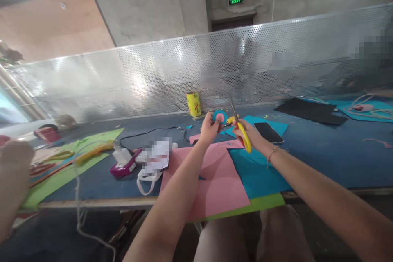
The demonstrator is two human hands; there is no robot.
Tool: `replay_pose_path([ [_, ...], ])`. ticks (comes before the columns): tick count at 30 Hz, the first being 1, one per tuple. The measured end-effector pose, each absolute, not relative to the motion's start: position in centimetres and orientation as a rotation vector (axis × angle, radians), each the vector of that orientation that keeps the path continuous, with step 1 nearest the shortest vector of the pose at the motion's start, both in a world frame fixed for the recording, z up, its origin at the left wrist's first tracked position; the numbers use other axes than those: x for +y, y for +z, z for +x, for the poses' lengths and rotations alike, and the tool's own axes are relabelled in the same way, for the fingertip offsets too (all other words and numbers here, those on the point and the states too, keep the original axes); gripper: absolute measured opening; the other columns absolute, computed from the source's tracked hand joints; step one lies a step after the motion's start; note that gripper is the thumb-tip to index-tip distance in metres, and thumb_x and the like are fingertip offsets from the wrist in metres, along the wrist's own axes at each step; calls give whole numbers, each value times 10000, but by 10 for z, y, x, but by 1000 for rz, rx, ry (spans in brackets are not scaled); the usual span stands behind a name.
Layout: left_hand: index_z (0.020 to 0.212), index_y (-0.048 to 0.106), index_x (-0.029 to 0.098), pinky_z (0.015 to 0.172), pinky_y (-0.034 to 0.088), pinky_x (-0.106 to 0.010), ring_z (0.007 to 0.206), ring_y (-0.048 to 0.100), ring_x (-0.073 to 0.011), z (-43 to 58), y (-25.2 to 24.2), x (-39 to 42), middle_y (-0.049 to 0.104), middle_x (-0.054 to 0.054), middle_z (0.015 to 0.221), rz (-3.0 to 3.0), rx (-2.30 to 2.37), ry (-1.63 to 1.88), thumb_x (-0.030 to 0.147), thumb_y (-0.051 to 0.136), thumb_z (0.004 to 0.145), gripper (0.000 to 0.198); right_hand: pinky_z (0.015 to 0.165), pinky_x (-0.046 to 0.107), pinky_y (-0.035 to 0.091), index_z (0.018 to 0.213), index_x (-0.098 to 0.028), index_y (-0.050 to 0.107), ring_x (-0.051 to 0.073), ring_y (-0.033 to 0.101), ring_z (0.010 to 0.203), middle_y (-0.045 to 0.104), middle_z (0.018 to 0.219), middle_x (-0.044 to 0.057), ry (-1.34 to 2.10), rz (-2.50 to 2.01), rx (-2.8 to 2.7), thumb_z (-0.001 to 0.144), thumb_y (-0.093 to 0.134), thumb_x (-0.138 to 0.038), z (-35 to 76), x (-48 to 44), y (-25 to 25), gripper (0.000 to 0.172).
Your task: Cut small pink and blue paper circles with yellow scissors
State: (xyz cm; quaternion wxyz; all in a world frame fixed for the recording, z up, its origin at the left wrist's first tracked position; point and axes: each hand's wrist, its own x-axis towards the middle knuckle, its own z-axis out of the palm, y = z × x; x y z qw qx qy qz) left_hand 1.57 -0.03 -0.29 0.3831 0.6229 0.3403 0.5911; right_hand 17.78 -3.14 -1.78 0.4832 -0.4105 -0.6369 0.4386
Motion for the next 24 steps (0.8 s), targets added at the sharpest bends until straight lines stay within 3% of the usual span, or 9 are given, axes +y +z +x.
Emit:
replay_pose_path([
  [8,782,437,210,437,329,-192,412,454,-67,23,-10,-5,457,91,477,1724,836,1210,491,688,774,377,450,229,345,881,-239,469,83,456,468,488,614,-86,1005,-949,-1318,620,721,-380,176,-31,-15,389],
  [15,696,463,192,448,313,-199,431,419,-57,20,-14,-1,477,60,498,1859,790,1162,633,614,769,472,471,233,366,836,-230,488,81,465,476,514,630,-77,934,-928,-1301,596,631,-241,179,-30,-15,280],
  [19,712,515,177,464,343,-200,471,451,-64,21,-14,-1,501,50,540,1837,792,1118,559,678,747,417,556,258,445,850,-234,489,108,544,548,545,678,-58,977,-866,-1262,581,649,-247,178,-29,-15,313],
  [24,739,508,173,564,497,-235,580,579,-97,24,-13,-3,607,10,674,1665,769,1111,346,715,743,269,576,271,453,796,-232,468,122,543,546,516,610,-60,1005,-866,-1226,573,704,-292,176,-30,-14,331],
])
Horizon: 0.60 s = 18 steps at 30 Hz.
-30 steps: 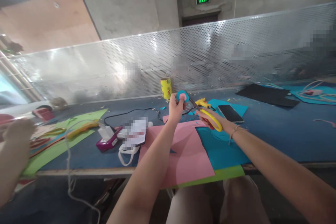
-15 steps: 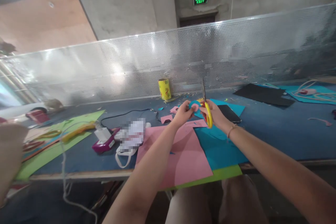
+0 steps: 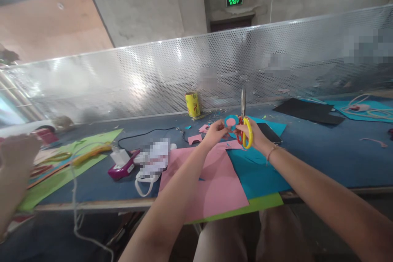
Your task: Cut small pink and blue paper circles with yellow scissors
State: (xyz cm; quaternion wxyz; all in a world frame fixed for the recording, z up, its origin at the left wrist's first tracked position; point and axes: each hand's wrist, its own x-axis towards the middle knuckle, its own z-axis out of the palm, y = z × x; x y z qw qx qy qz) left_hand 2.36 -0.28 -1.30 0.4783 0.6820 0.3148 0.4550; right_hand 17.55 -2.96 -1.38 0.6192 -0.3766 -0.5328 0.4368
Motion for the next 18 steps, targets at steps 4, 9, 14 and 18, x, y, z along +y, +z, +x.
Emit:
replay_pose_path([
  [4,715,469,178,566,522,-236,583,596,-100,24,-10,-3,552,35,616,1554,822,1179,222,654,779,200,506,263,405,775,-233,452,127,525,519,508,578,-60,987,-915,-1281,581,725,-327,176,-32,-12,348],
  [9,681,453,176,550,507,-213,518,556,-75,23,-9,-4,531,49,564,1569,858,1136,151,612,775,186,417,230,307,831,-241,455,99,436,430,447,505,-102,984,-932,-1213,582,729,-369,177,-29,-12,391],
  [14,692,471,176,536,500,-208,511,549,-71,23,-10,-4,527,58,569,1588,852,1136,193,643,764,187,406,232,318,843,-242,464,99,438,419,462,511,-104,1000,-957,-1191,543,738,-355,179,-29,-11,422],
  [18,712,484,172,559,517,-219,547,581,-80,23,-11,-4,558,45,606,1612,864,1131,251,679,768,217,463,242,381,848,-239,462,123,540,509,524,599,-78,1054,-912,-1179,544,737,-325,177,-33,-10,420],
])
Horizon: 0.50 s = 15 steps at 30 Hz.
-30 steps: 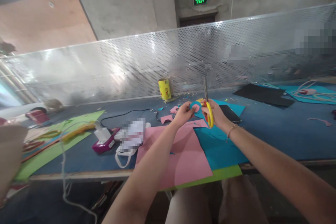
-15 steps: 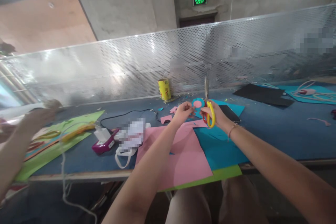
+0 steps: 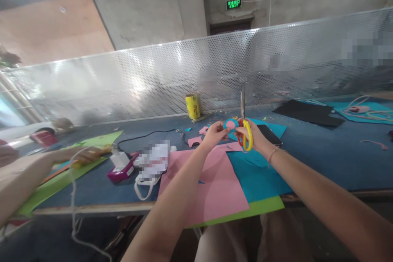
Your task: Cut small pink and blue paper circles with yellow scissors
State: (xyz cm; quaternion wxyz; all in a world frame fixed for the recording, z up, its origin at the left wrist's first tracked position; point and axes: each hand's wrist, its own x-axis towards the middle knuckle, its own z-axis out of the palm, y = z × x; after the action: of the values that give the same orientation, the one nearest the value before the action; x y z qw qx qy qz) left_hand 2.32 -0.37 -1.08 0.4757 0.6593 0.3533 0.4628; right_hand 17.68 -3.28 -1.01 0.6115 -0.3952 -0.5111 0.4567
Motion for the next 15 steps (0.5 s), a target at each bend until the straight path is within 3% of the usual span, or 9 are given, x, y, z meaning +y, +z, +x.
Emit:
replay_pose_path([
  [5,722,475,172,610,533,-231,584,605,-84,23,-10,-4,573,43,623,1552,823,1145,226,686,760,222,467,256,370,839,-231,458,129,528,500,531,599,-66,1063,-973,-1302,578,747,-351,174,-35,-11,407],
  [9,731,505,165,569,502,-208,507,547,-58,23,-11,-3,548,59,593,1586,859,1147,172,644,763,143,430,232,296,816,-231,448,86,417,428,443,517,-107,1025,-1007,-1331,594,751,-361,176,-33,-12,398],
  [15,731,553,161,529,470,-194,472,505,-50,22,-11,-4,541,59,584,1659,899,1162,160,632,762,85,421,227,278,791,-235,442,71,383,414,421,513,-115,980,-1003,-1306,579,721,-315,178,-25,-15,360],
])
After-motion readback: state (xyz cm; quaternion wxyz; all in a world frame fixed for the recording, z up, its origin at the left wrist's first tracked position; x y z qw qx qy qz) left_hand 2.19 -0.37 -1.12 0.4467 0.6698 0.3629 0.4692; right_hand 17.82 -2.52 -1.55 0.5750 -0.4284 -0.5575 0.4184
